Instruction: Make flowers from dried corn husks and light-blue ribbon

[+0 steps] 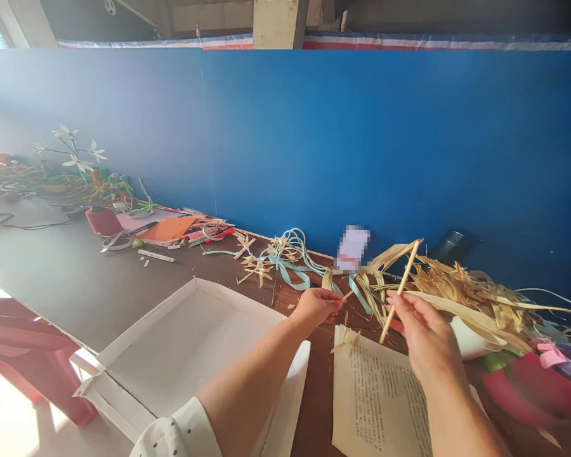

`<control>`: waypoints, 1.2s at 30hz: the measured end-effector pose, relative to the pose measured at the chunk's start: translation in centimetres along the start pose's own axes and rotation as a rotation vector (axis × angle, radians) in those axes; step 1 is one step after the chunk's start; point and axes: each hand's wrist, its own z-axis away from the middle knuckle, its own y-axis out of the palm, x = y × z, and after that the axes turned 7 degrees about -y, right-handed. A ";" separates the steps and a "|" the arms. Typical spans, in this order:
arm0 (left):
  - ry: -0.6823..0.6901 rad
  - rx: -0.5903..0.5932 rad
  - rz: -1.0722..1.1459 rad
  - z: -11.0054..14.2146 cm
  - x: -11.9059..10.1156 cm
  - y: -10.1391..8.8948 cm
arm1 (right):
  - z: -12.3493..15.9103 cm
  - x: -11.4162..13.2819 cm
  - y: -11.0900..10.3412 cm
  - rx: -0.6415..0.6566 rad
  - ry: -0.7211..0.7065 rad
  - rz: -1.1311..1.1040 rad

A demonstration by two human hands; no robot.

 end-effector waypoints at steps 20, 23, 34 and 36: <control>0.033 0.183 0.134 0.0 0.4 0.0 | 3.8 -0.8 3.5 0.338 0.444 -0.436; 0.031 0.179 0.091 0.1 0.3 0.0 | 3.8 -1.3 3.5 0.350 0.425 -0.435; 0.007 0.072 0.043 0.3 0.2 0.4 | 3.9 -1.1 3.3 0.310 -0.178 0.271; -0.013 0.062 0.043 0.3 0.1 0.4 | 3.9 -1.5 3.2 0.285 -0.215 0.361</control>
